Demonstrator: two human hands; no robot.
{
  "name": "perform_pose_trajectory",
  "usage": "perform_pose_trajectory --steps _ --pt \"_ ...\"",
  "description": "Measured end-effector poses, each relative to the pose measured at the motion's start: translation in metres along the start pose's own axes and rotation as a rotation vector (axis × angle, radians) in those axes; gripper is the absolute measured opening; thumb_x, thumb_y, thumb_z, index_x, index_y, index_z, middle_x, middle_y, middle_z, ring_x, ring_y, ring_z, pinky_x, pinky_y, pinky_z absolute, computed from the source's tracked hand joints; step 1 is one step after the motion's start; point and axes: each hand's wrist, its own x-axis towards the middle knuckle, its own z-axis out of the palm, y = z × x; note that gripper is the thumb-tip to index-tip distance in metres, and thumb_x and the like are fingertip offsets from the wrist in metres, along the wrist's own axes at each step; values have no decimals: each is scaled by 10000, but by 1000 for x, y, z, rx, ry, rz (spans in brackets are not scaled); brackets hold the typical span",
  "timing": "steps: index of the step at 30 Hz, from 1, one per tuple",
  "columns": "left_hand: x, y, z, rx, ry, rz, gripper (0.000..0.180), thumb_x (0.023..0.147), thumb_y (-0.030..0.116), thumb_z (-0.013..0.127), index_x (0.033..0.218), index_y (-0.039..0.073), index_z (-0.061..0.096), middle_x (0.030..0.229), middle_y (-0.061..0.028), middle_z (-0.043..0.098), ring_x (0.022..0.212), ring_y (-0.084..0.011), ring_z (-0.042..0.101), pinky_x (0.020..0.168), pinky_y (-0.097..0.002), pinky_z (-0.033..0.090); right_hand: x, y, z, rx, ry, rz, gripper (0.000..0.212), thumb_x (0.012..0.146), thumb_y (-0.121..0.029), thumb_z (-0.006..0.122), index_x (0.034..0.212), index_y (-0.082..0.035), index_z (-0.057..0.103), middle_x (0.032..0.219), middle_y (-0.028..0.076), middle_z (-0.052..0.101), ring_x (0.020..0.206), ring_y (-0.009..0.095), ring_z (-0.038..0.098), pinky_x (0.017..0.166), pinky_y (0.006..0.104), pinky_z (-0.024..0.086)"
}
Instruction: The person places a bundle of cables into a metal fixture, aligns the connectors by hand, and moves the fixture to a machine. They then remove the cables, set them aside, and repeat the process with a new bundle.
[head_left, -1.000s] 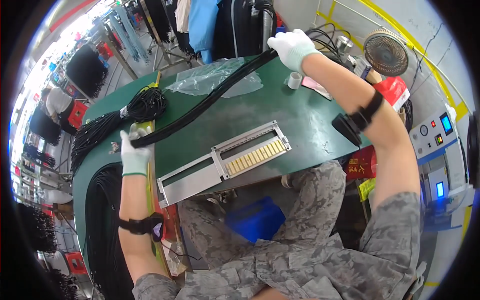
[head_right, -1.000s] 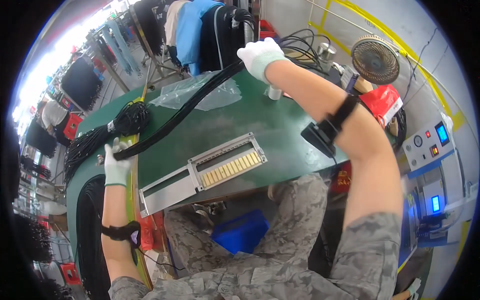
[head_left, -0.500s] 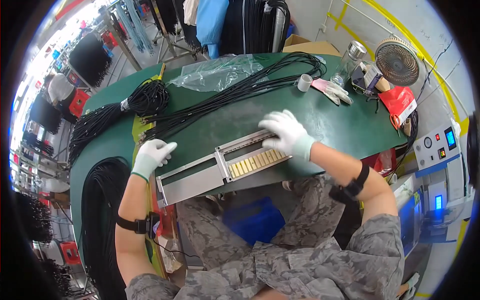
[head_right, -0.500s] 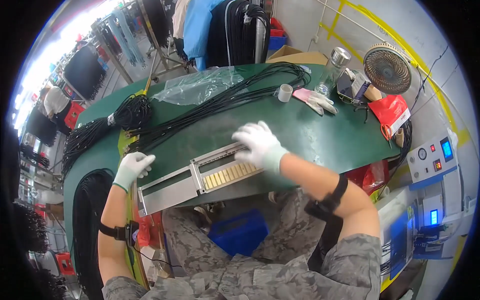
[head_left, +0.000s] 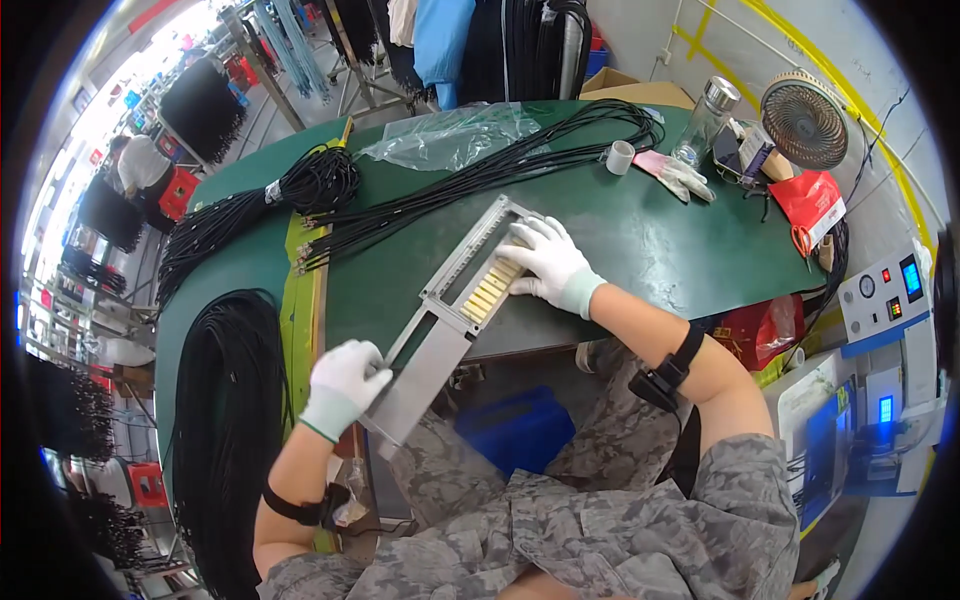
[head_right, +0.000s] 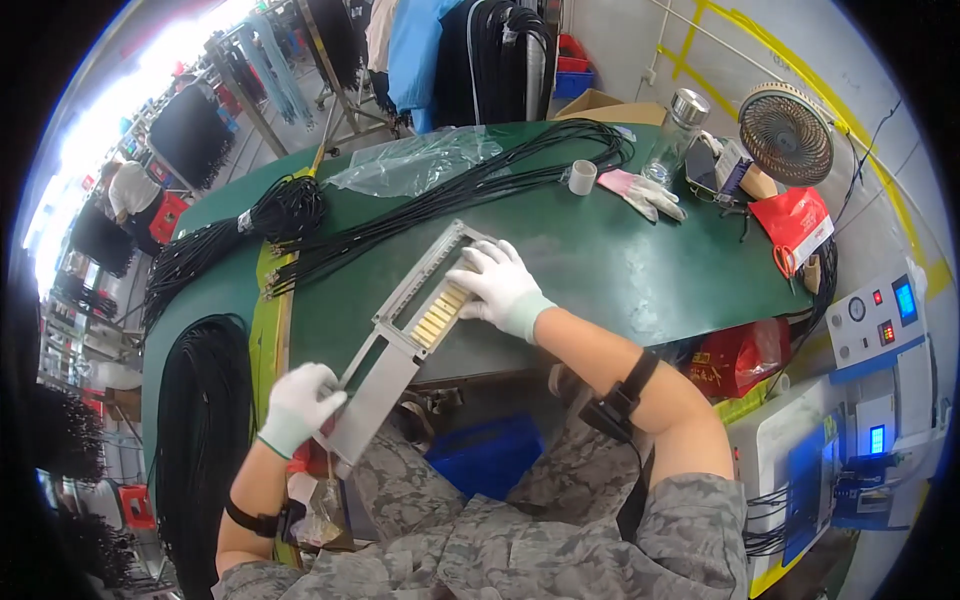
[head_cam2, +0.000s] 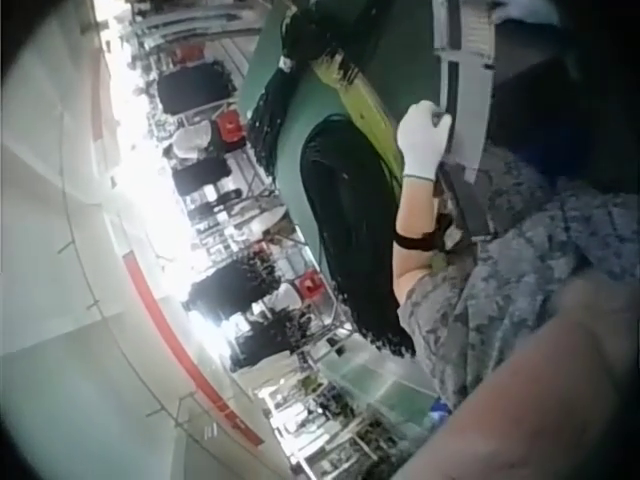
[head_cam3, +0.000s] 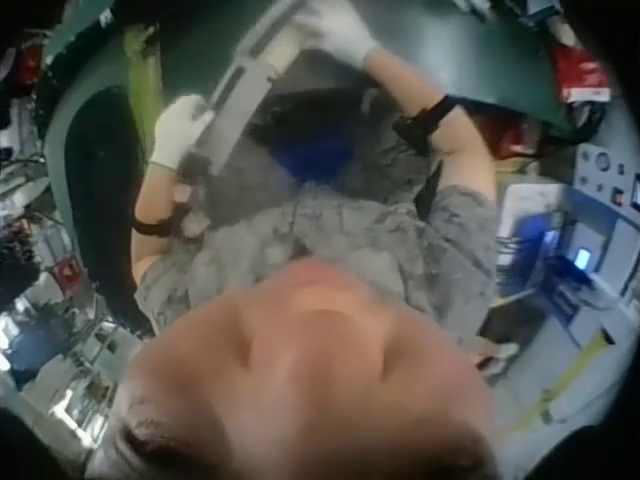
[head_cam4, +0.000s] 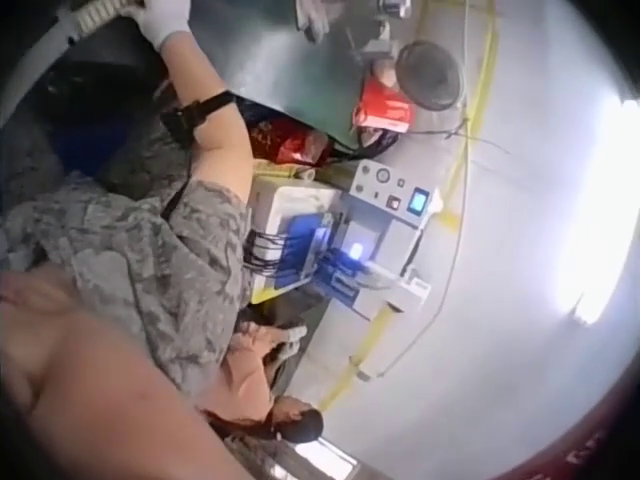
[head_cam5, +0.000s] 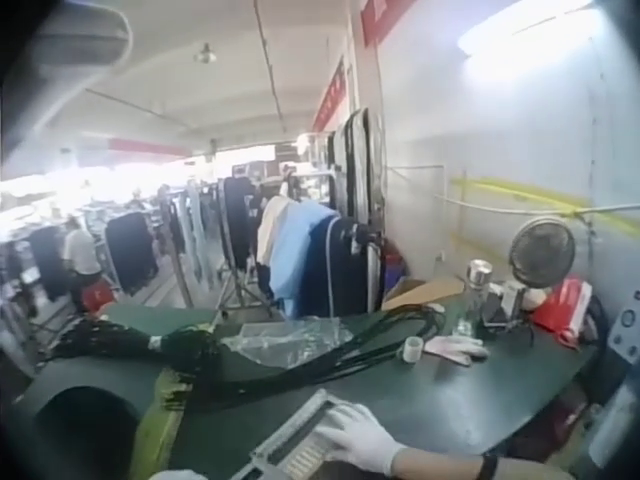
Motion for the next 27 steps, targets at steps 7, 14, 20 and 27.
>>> perform_pose_trajectory --steps 7,14,20,27 --pt "-56 21 -4 -417 68 -97 186 792 140 717 955 56 684 839 -97 649 775 -244 654 726 -329 518 14 10 20 82 107 -87 544 757 -348 735 1252 -190 574 1353 163 485 1307 375 393 1104 509 279" --pt "-89 -25 -61 -351 574 -267 208 850 25 666 1051 -31 663 993 -105 668 906 -152 645 814 -279 504 17 6 14 150 73 -60 552 762 -284 743 1275 -165 581 1370 171 483 1297 414 396 1103 471 319" --pt "-109 -77 -88 -82 832 -420 219 844 128 702 1030 13 695 1053 -123 686 995 -244 648 916 -331 478 16 4 11 155 39 -39 549 743 -189 744 1267 -122 592 1379 176 490 1304 381 407 1088 451 348" --pt "-114 -125 -89 47 738 -626 344 834 371 702 986 62 723 1020 -114 695 984 -260 648 887 -364 486 15 1 12 161 28 19 572 720 -205 760 1263 -128 595 1399 157 485 1321 380 391 1101 447 335"
